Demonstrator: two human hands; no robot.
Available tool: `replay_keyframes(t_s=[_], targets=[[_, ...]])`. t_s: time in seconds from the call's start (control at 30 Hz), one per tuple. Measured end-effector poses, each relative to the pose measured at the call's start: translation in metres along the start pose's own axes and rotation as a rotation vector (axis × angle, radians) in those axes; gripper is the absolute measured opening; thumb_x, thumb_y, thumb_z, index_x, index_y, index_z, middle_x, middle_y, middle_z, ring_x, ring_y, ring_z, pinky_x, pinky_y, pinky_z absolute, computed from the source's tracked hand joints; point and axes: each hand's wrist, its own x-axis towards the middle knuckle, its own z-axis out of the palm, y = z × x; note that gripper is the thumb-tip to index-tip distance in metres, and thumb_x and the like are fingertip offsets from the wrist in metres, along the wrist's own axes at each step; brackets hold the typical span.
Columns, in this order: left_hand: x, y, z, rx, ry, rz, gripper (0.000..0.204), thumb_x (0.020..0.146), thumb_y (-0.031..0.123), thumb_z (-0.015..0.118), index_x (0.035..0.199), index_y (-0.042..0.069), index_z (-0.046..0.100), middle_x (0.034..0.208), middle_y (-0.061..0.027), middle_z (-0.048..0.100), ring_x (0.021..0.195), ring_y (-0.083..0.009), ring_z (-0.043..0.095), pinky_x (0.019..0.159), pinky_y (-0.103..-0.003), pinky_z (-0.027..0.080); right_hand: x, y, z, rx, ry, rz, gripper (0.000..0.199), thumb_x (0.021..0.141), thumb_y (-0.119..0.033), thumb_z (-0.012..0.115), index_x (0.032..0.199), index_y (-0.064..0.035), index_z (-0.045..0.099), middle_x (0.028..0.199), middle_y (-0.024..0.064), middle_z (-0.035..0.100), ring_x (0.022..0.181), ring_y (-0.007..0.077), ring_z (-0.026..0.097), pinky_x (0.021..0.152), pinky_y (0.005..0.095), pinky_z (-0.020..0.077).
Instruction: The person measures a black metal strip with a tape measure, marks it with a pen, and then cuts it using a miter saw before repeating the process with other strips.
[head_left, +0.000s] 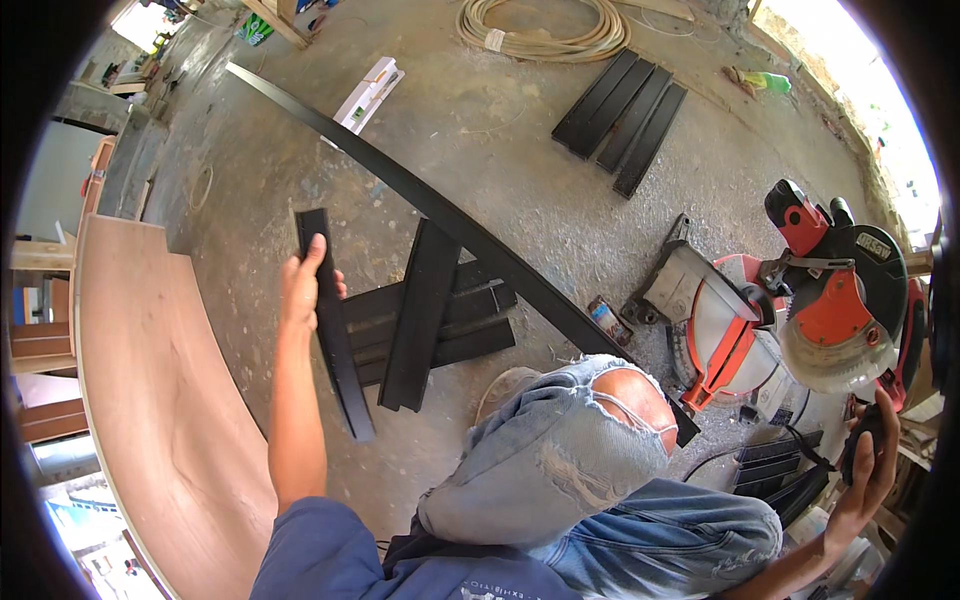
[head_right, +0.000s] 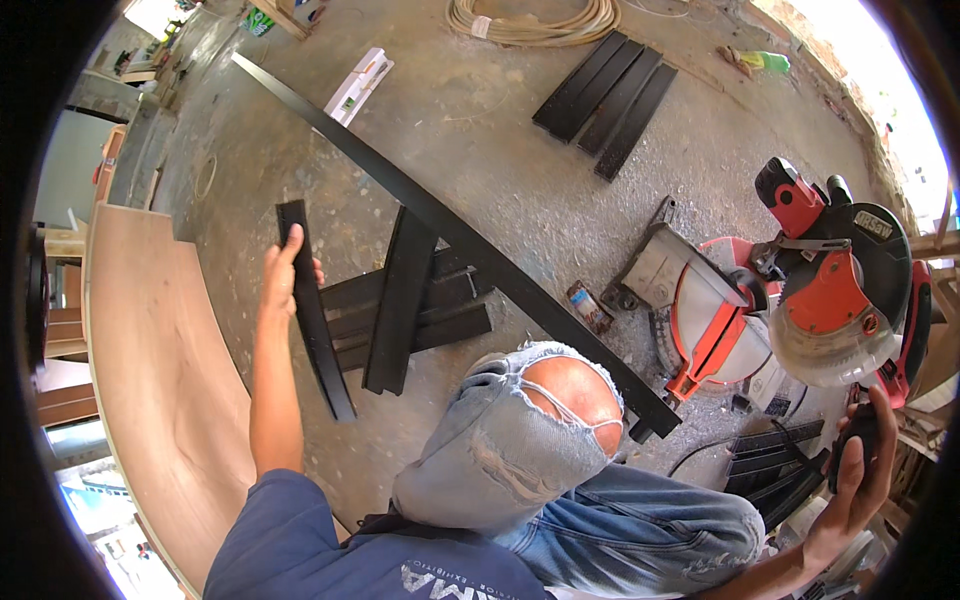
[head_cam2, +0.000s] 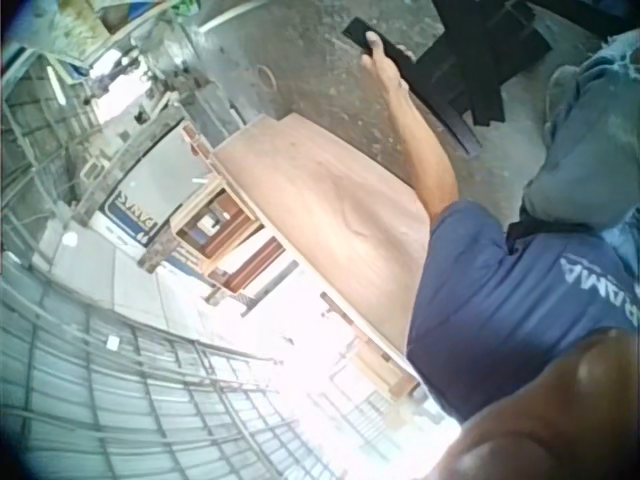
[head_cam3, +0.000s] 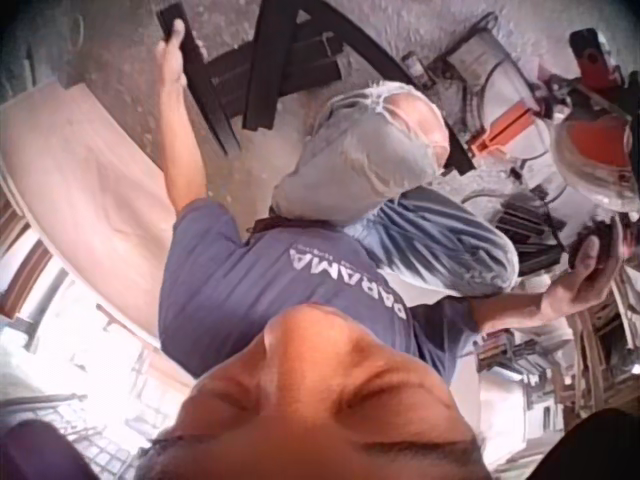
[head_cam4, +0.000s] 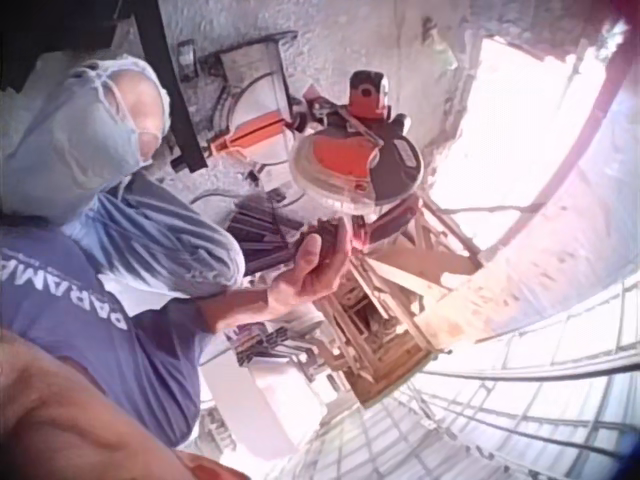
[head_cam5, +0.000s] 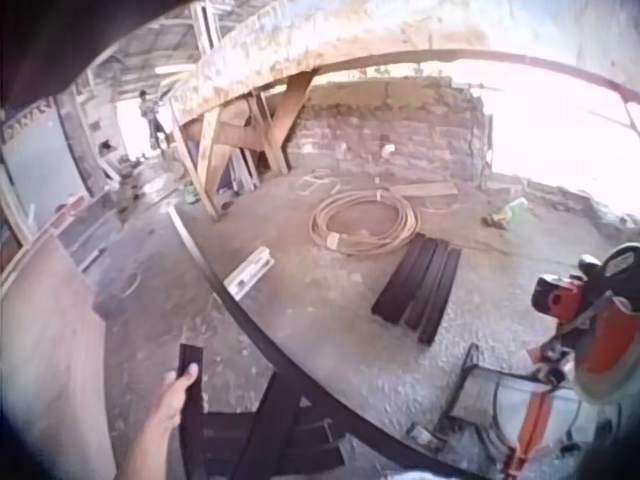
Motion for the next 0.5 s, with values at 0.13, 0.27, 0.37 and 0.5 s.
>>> replay_keyframes(t_s=[0.13,0.27,0.37,0.5], targets=[[0.028,-0.056,0.02,-0.092,0.018,-0.067,0.052,0.093,0.057,0.067,0.089,0.006,0.058,0.067,-0.0106,0.064,0.055,-0.023,0.065,0.053,-0.036,0.055,-0.017,0.008,0.013,-0.016,0.012,0.001,0.049,0.103,-0.031,0.052,0.14,0.0012,0.056,0.115,0.0103,0.061,0.097,0.0161,0.056,0.091,0.0295,0.0429],[0.056,-0.087,0.021,-0.373,0.164,-0.22,0.051,0.096,0.055,0.064,0.092,0.005,0.058,0.071,-0.0116,0.063,0.061,-0.0278,0.065,0.061,-0.044,0.056,-0.028,0.005,0.016,-0.001,-0.081,0.114,0.048,0.101,-0.027,0.056,0.138,0.0037,0.057,0.115,0.01,0.061,0.097,0.015,0.058,0.085,0.0259,0.0446],[0.071,-0.113,0.007,-0.496,0.307,-0.326,0.05,0.098,0.055,0.059,0.103,0.005,0.057,0.082,-0.011,0.061,0.067,-0.0315,0.065,0.065,-0.05,0.056,-0.033,0.007,0.02,0.046,-0.024,0.091,0.049,0.099,-0.028,0.057,0.136,0.0037,0.057,0.11,0.0093,0.062,0.097,0.0141,0.057,0.082,0.0248,0.0443],[0.078,-0.154,0.008,-0.55,0.362,-0.391,0.049,0.1,0.053,0.059,0.112,0.006,0.056,0.091,-0.0104,0.06,0.07,-0.0316,0.065,0.065,-0.05,0.057,-0.03,0.018,0.016,0.017,-0.032,0.103,0.046,0.102,-0.028,0.054,0.139,-0.0002,0.058,0.102,0.0068,0.062,0.093,0.0141,0.057,0.078,0.0255,0.0424]])
